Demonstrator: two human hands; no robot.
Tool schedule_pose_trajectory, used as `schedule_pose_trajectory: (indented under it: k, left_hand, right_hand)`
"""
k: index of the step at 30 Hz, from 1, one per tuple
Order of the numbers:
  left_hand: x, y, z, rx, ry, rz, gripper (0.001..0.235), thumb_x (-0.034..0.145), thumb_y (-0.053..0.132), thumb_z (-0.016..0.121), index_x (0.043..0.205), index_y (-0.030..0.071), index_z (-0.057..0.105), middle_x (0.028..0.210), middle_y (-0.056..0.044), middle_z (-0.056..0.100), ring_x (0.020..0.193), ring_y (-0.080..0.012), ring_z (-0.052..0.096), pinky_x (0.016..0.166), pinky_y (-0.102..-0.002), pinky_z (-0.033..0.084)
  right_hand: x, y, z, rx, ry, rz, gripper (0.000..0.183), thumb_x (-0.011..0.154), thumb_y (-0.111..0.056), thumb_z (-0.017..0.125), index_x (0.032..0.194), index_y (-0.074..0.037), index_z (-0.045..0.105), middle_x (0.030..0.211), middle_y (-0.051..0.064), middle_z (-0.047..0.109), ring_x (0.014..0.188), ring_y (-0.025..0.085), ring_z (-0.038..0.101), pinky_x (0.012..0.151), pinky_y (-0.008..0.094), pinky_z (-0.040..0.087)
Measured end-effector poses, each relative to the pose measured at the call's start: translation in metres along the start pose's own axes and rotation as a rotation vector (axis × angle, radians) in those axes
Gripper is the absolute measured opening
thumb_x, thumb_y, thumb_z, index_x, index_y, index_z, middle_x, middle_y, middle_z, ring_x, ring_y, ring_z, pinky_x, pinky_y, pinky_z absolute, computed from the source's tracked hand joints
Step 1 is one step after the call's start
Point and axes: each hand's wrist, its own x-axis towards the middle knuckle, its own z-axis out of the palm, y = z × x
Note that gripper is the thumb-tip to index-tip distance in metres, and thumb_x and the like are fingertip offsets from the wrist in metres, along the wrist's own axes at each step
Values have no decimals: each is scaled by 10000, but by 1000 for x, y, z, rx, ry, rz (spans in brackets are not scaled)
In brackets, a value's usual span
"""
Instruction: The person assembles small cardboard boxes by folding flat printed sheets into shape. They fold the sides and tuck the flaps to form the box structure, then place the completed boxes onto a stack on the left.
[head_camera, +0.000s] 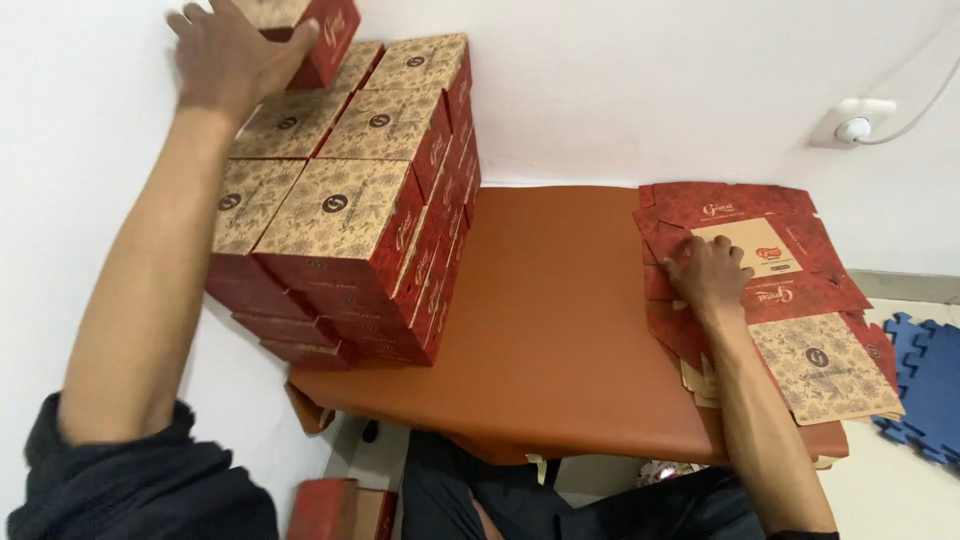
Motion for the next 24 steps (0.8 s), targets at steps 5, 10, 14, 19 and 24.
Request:
schedule_pose_trajectory:
  k: [5,10,14,19,24]
  left_hand:
    - [22,16,49,77,-356,-221,1159,1096,910,467,1711,-17,143,1703,-349,117,1534,-578,278,1218,-619,395]
    - [32,27,58,-127,-598,-214,668,1150,465,657,1534,-38,443,1636,-287,237,1049,-550,686,959,-555,649]
    - [22,45,21,-75,-650,-276,959,1128,556,615,1724,108,13,1785,-185,50,1595,-504,222,1258,-692,318]
    - [-31,106,-54,24,-355,142,836,1160,492,621,1712,-6,240,1693,-320,253,1276,-642,568,1005,-687,535]
    - [-130,185,-128,-101,-391,469,847,1058,512,585,1689,61,246,1746,-210,206,739,-560,724,529,-647,592]
  right_hand:
    - [5,14,-5,48,-30,4,517,973,-630,695,1276,-214,745,1320,223,671,1290,462,579,974,685,486]
    - [25,40,5,127,-63,99,653,923,-585,801,1424,-188,668,1367,287,635,1316,487,552,931,634,574]
    - [21,41,-6,41,9,20,500,961,-697,709,1115,-232,809,1248,195,764,1219,469,661,1108,709,407]
    - [6,21,-35,266,-263,136,609,915,-634,763,1230,-138,604,1470,258,512,1288,578,559,1072,817,435]
    - [10,28,-19,232,-184,74,537,961,-555,767,1261,-133,625,1365,246,596,1193,513,632,975,707,550]
